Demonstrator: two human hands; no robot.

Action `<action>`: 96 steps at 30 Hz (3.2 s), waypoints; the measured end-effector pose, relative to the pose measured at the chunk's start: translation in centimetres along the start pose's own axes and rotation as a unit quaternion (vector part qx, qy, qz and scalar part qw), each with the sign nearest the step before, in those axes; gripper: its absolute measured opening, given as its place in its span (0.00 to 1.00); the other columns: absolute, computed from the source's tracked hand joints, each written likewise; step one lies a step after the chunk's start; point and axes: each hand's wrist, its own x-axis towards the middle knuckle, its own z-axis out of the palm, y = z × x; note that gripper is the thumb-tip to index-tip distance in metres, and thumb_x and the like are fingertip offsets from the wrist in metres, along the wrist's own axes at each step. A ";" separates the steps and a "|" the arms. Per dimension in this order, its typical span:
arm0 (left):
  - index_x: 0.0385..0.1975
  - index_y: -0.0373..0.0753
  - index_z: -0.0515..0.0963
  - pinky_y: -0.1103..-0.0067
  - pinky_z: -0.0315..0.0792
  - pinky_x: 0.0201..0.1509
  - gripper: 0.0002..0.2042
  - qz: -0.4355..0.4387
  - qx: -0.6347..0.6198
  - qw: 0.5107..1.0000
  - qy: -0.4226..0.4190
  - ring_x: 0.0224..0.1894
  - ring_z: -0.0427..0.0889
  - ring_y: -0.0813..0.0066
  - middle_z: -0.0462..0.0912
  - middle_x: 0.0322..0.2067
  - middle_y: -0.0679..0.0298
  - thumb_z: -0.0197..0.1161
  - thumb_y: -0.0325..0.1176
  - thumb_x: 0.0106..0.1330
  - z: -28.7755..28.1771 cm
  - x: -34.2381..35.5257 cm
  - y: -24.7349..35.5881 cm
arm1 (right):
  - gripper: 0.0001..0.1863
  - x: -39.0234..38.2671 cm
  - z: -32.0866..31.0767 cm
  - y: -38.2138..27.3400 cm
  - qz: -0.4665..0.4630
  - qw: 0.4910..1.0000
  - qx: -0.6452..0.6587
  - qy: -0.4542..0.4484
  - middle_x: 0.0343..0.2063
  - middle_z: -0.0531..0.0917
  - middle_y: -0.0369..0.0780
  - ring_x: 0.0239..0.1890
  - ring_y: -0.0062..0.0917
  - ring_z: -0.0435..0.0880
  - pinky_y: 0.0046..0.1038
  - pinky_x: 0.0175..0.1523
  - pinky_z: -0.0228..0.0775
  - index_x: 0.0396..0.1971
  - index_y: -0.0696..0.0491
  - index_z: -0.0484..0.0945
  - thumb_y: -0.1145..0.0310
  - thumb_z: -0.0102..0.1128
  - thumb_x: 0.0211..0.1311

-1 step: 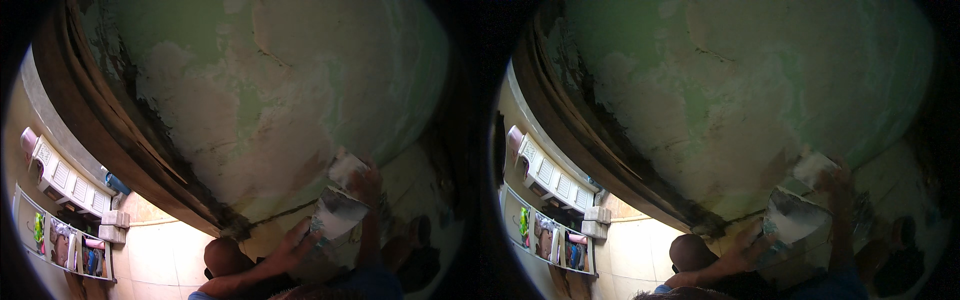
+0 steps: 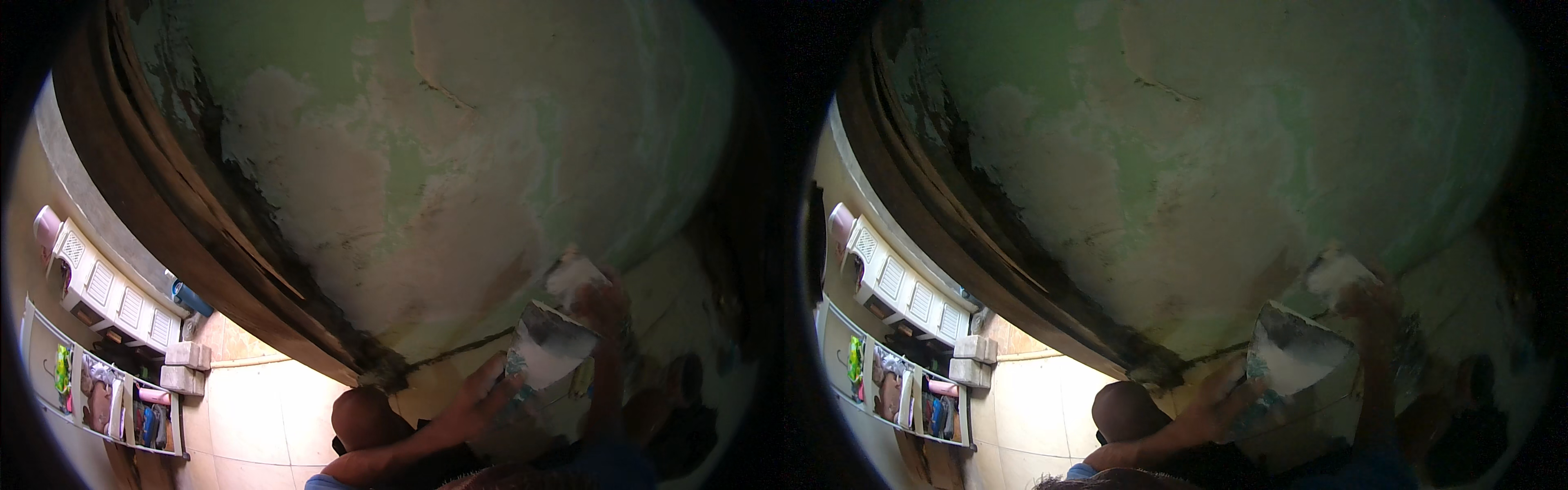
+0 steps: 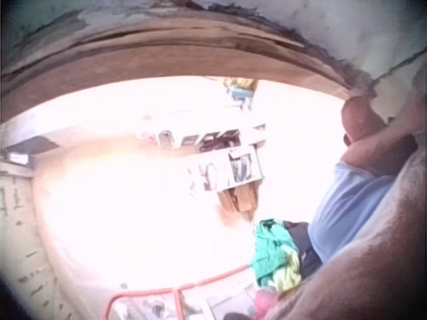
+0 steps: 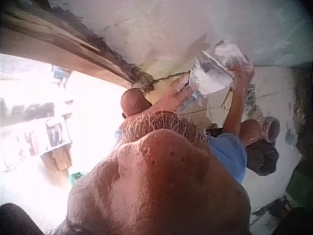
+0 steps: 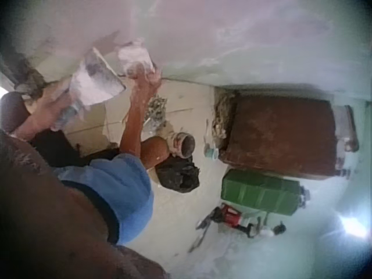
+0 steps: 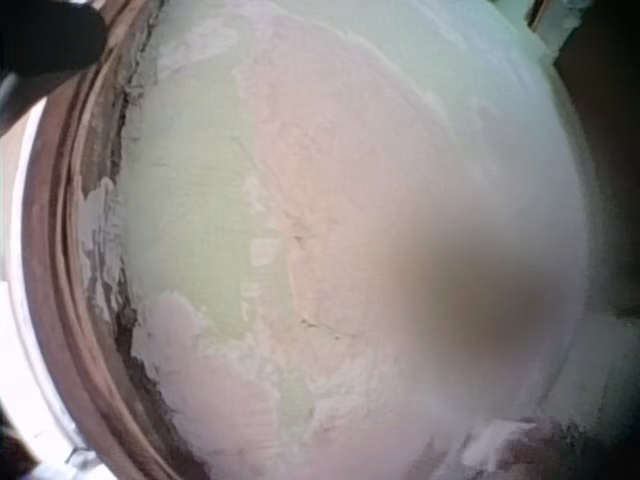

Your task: The person applies wall putty to a wall using a putty knife and a scraper, smoothing the material over damaged sections and cracks.

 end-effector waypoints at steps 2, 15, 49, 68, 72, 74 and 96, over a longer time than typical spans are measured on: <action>0.51 0.35 0.67 0.82 0.73 0.37 0.15 -0.116 -0.088 0.989 -0.025 0.35 0.79 0.79 0.80 0.37 0.60 0.46 0.39 0.74 -0.2 0.6 0.3 | 0.18 -0.7 -0.4 -2.1 0.004 0.999 -0.001 0.048 0.37 0.79 0.41 0.33 0.25 0.80 0.25 0.32 0.75 0.45 0.59 0.74 0.69 0.64 0.56; 0.58 0.35 0.65 0.76 0.80 0.37 0.23 -0.037 0.192 0.977 -0.080 0.32 0.83 0.68 0.80 0.44 0.52 0.54 0.42 0.69 -3.7 2.2 -4.4 | 0.16 -5.4 -3.3 0.3 -0.251 0.850 -0.403 -0.228 0.47 0.81 0.42 0.55 0.39 0.75 0.42 0.63 0.63 0.45 0.48 0.81 0.73 0.49 0.59; 0.57 0.32 0.63 0.67 0.71 0.42 0.19 0.034 0.221 0.973 -0.061 0.32 0.77 0.54 0.78 0.30 0.46 0.45 0.39 0.74 2.2 2.9 -9.6 | 0.22 -5.9 -7.5 13.6 0.271 0.962 -0.019 0.039 0.39 0.78 0.38 0.42 0.22 0.74 0.28 0.51 0.66 0.54 0.60 0.71 0.62 0.56 0.65; 0.52 0.35 0.63 0.64 0.72 0.35 0.14 0.067 0.072 0.981 -0.169 0.29 0.80 0.48 0.78 0.26 0.46 0.49 0.31 0.70 2.2 1.0 -4.6 | 0.23 0.2 -3.6 0.1 0.052 0.952 -0.263 0.145 0.38 0.75 0.39 0.38 0.21 0.73 0.25 0.39 0.70 0.50 0.60 0.65 0.64 0.61 0.60; 0.53 0.35 0.62 0.60 0.72 0.34 0.16 0.087 0.075 0.979 -0.168 0.30 0.80 0.44 0.78 0.26 0.42 0.51 0.32 0.69 1.9 1.1 -1.4 | 0.19 2.1 2.6 -10.6 -0.277 0.934 -0.179 0.134 0.38 0.77 0.42 0.37 0.20 0.75 0.20 0.36 0.71 0.49 0.62 0.66 0.71 0.59 0.62; 0.54 0.34 0.62 0.59 0.72 0.33 0.17 0.074 0.098 0.983 -0.139 0.30 0.79 0.42 0.78 0.27 0.41 0.51 0.33 0.68 0.8 0.3 -1.2 | 0.19 3.1 7.1 -11.8 -0.412 0.891 -0.141 0.129 0.38 0.77 0.44 0.37 0.21 0.77 0.19 0.34 0.73 0.48 0.64 0.66 0.74 0.59 0.62; 0.54 0.33 0.61 0.56 0.74 0.37 0.18 0.036 0.145 0.971 -0.189 0.34 0.79 0.38 0.78 0.33 0.38 0.52 0.34 0.68 -0.9 0.6 -1.6 | 0.10 6.1 14.2 -15.5 -0.629 0.695 -0.327 0.123 0.24 0.81 0.44 0.24 0.28 0.80 0.24 0.30 0.71 0.26 0.63 0.76 0.71 0.62 0.60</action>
